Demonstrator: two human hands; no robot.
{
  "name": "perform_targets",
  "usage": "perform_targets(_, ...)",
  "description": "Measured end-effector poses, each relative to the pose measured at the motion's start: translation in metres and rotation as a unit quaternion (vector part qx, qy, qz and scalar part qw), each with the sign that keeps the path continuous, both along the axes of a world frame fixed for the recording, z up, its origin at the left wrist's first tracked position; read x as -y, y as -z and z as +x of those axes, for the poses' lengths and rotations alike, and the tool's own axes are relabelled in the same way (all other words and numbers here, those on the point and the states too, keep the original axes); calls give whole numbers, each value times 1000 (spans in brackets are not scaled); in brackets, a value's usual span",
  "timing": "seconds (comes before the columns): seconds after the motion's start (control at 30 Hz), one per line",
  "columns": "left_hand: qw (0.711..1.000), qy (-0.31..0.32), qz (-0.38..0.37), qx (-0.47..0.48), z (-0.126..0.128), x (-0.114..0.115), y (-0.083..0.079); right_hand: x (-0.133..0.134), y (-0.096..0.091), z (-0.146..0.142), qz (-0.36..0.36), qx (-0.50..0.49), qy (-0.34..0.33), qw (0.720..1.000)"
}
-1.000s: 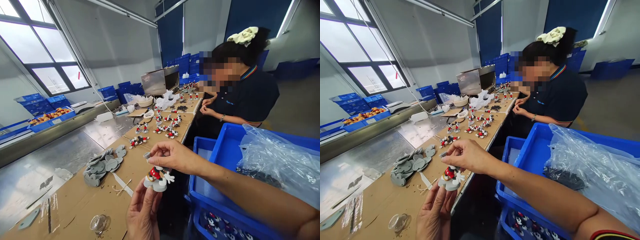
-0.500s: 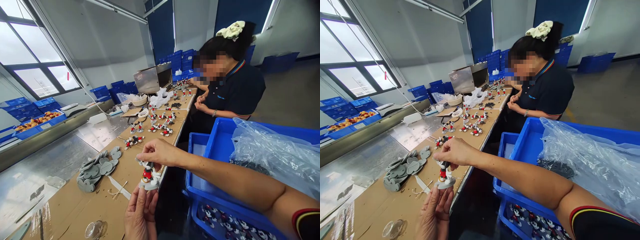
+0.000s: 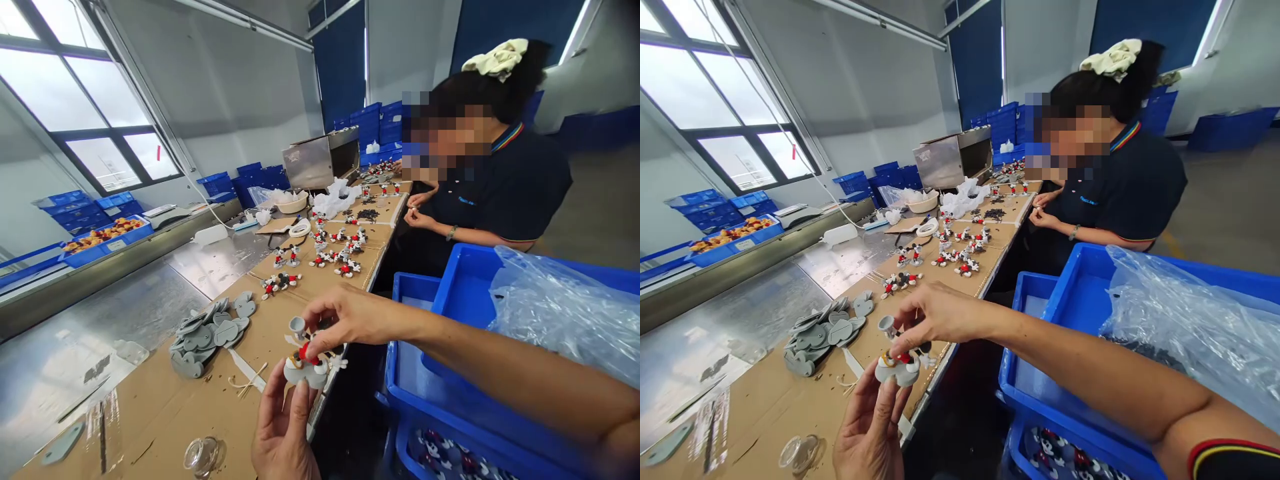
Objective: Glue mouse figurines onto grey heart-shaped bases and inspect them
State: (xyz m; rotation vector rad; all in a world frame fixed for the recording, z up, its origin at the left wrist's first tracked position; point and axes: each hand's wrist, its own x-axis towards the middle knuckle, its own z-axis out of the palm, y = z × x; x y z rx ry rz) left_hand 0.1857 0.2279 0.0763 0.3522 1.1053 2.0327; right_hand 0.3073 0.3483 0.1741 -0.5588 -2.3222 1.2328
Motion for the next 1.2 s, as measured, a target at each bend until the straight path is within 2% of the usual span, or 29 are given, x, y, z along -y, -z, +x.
perform_targets(0.17, 999, 1, 47, -4, 7, 3, -1, 4, 8, 17, 91, -70, -65, 991)
perform_targets(0.4, 992, 74, 65, 79, 15, 9, 9, 3, 33, 38, 208, -162, -116, 958)
perform_targets(0.67, 984, 103, 99, 104, 19, 9, 8, 5, 33, 41, 299, -186, -149, 924)
perform_targets(0.83, 985, 118, 96, 75, 14, 7, 11, 9, 31, 38, 327, -171, -153, 917)
perform_targets(0.97, 981, 137, 101, 90, 11, 7, 16, 11, 27, 37, 344, -149, -156, 914)
perform_targets(1.2, 961, 226, 101, 128, 7, 10, 23, 15, 22, 33, 352, -138, -155, 913)
